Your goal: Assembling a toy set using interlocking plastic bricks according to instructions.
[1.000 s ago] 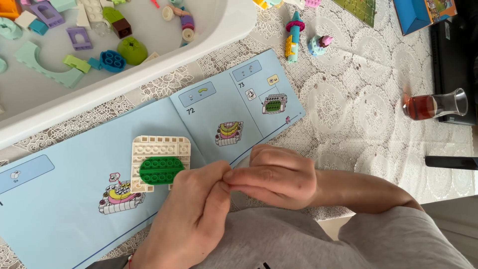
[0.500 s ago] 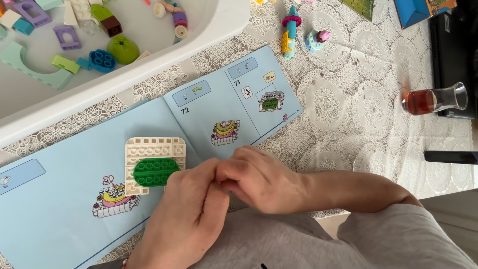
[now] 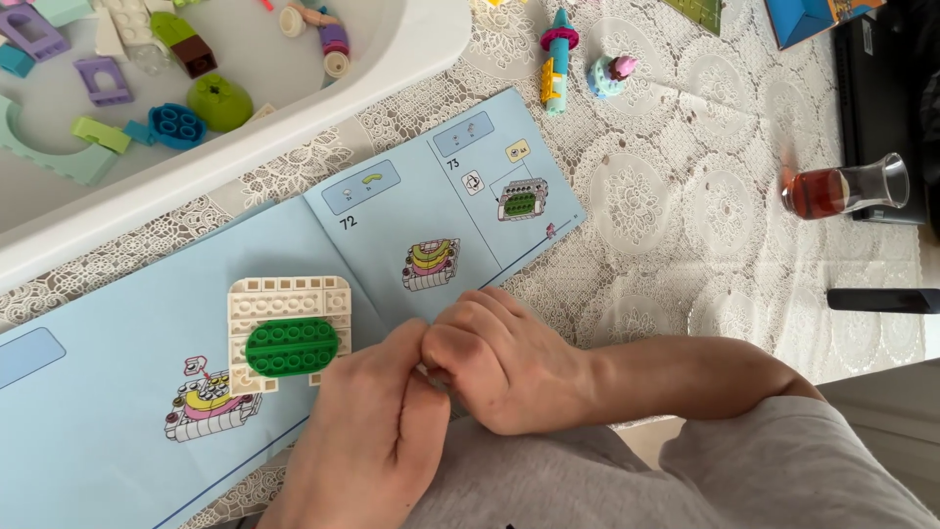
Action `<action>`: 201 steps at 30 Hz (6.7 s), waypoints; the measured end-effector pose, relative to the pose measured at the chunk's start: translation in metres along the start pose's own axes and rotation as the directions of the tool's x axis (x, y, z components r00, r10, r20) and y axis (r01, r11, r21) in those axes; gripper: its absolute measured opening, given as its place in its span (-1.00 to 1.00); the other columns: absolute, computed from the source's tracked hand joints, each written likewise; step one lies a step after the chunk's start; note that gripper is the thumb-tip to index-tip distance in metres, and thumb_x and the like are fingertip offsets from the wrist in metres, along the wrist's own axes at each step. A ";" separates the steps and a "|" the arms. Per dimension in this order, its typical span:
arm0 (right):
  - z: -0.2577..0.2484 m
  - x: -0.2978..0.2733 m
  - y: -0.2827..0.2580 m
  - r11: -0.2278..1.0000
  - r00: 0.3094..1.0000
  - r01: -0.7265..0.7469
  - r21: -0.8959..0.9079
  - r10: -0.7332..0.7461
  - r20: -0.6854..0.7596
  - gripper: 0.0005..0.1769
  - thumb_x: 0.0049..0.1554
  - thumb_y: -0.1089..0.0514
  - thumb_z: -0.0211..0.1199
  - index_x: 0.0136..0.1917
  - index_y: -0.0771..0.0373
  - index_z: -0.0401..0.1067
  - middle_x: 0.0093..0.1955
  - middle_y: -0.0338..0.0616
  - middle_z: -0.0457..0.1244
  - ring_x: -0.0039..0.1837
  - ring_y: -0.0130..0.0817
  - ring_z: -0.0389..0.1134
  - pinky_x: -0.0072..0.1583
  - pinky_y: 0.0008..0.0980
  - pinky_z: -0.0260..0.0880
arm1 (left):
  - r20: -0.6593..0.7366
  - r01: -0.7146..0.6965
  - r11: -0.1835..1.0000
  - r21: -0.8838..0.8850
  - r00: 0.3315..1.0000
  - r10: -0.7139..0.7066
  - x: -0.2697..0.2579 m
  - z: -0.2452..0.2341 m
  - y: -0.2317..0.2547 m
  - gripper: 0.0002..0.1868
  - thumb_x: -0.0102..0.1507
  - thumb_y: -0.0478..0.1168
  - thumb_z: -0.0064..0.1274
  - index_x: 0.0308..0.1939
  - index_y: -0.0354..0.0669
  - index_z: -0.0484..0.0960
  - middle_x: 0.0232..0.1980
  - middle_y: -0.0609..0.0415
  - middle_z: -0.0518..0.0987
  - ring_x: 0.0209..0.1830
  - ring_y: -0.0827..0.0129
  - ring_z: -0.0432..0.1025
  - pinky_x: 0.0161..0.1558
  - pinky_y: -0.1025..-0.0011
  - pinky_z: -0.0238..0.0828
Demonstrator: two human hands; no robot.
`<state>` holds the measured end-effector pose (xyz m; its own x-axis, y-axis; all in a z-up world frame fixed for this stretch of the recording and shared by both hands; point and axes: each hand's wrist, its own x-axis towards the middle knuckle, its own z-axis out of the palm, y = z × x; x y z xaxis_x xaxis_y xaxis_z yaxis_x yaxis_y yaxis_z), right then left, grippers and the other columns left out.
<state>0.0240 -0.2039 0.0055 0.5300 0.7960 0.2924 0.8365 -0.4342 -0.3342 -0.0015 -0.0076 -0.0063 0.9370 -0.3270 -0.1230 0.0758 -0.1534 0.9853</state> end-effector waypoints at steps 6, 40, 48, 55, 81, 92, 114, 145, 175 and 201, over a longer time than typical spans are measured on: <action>-0.012 0.009 0.006 0.999 0.999 0.029 -0.016 -0.029 0.012 -0.50 0.20 0.28 0.40 0.27 0.37 0.18 0.09 -0.03 0.20 0.06 -0.08 0.33 0.14 -0.14 0.37 | -0.036 -0.074 0.995 0.064 0.996 0.076 -0.001 -0.008 0.004 -0.94 0.23 -0.33 -0.13 -0.32 -0.26 0.39 -0.52 -0.20 0.53 -0.45 -0.18 0.51 -0.43 0.03 0.39; -0.023 0.006 0.013 0.988 0.984 0.140 -0.070 -0.147 -0.098 -0.67 0.13 0.36 0.43 0.09 0.38 0.34 -0.07 -0.09 0.29 -0.12 -0.24 0.37 -0.11 -0.21 0.40 | -0.101 -0.374 0.916 0.142 0.916 0.389 -0.006 0.005 0.000 -0.85 0.09 -0.40 -0.09 -0.26 -0.29 0.40 -0.47 -0.16 0.46 -0.44 -0.14 0.42 -0.35 -0.02 0.31; -0.038 0.021 0.029 0.929 0.968 0.228 0.291 -0.183 -0.174 -0.58 0.09 0.28 0.49 0.14 0.39 0.39 -0.09 -0.15 0.26 -0.21 -0.34 0.31 -0.17 -0.28 0.35 | -0.049 -0.307 0.947 0.099 0.949 0.313 -0.010 -0.021 0.021 -0.90 0.07 -0.43 -0.04 -0.35 -0.27 0.39 -0.53 -0.12 0.42 -0.55 -0.04 0.40 -0.44 0.05 0.26; -0.046 0.031 0.038 0.817 0.938 0.279 0.504 -0.344 0.039 -0.78 0.25 0.25 0.38 0.16 0.28 0.45 -0.13 -0.22 0.18 -0.17 -0.37 0.23 -0.13 -0.25 0.22 | 0.218 -0.198 0.975 0.098 0.961 0.173 -0.005 -0.024 0.027 -0.87 0.03 -0.37 0.06 -0.40 -0.29 0.43 -0.51 -0.16 0.54 -0.45 -0.11 0.51 -0.38 0.00 0.35; -0.051 0.039 0.037 0.843 0.929 0.207 0.496 -0.328 0.170 -0.80 0.29 0.20 0.42 0.08 0.28 0.43 -0.14 -0.24 0.16 -0.13 -0.30 0.27 -0.07 -0.22 0.22 | 0.197 -0.290 0.946 0.143 0.945 0.260 -0.001 -0.010 0.006 -0.75 0.00 -0.32 0.08 -0.27 -0.36 0.50 -0.45 -0.22 0.60 -0.44 -0.17 0.53 -0.36 -0.01 0.47; -0.033 0.024 0.040 0.851 0.962 0.124 0.510 -0.230 0.150 -0.75 0.21 0.16 0.47 -0.06 0.20 0.39 -0.15 -0.24 0.18 -0.14 -0.30 0.26 -0.11 -0.24 0.25 | 0.143 -0.158 0.980 -0.123 0.974 0.175 -0.004 -0.016 0.009 -0.79 0.05 -0.38 -0.16 -0.26 -0.26 0.50 -0.46 -0.13 0.54 -0.49 0.02 0.52 -0.39 0.21 0.45; -0.003 0.030 0.031 0.962 0.996 0.084 0.260 -0.074 -0.047 -0.73 0.11 0.28 0.50 0.11 0.27 0.60 -0.27 -0.32 0.11 -0.25 -0.48 0.16 -0.17 -0.27 0.17 | -0.255 0.178 0.984 -0.016 0.951 -0.176 -0.042 -0.090 -0.011 -0.80 0.39 -0.38 -0.22 -0.19 -0.18 0.57 -0.38 0.14 0.43 -0.45 0.58 0.20 -0.46 0.55 0.22; 0.001 0.044 0.024 0.753 0.937 -0.350 0.557 0.280 0.211 -0.84 0.23 0.29 0.36 -0.03 0.20 0.38 0.36 -0.13 0.38 -0.42 -0.71 0.21 -0.39 -0.59 0.20 | -0.529 0.499 0.694 0.520 0.825 -0.197 -0.032 -0.066 -0.003 -0.75 0.34 -0.14 0.16 -0.34 -0.24 0.69 -0.63 0.02 0.52 -0.70 0.29 0.46 -0.51 0.30 0.43; 0.008 0.063 0.033 0.916 0.937 0.347 -0.202 -0.347 0.035 -0.62 0.11 0.36 0.51 0.18 0.50 0.55 -0.05 -0.22 0.12 -0.12 -0.47 0.30 -0.15 -0.36 0.27 | -0.271 0.240 0.755 0.610 0.959 -0.085 -0.025 -0.080 -0.006 -0.17 0.02 0.15 0.38 0.35 0.04 0.58 -0.49 0.10 0.63 -0.65 0.22 0.53 -0.54 0.21 0.48; 0.004 0.069 0.060 0.813 0.852 0.523 -0.255 -0.510 0.119 -0.68 0.17 0.31 0.51 0.18 0.45 0.58 -0.08 -0.30 0.15 -0.23 -0.56 0.18 -0.19 -0.43 0.14 | -0.206 0.214 0.795 0.567 0.972 -0.114 -0.026 -0.084 -0.008 -0.06 0.06 0.10 0.37 0.47 -0.06 0.38 -0.50 0.09 0.61 -0.61 0.22 0.55 -0.51 0.19 0.48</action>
<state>0.1101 -0.1731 0.0017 0.0085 0.9496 0.3134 0.9929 -0.0451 0.1098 0.0019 0.0802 -0.0006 0.9723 -0.1079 -0.2073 0.0671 -0.7208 0.6899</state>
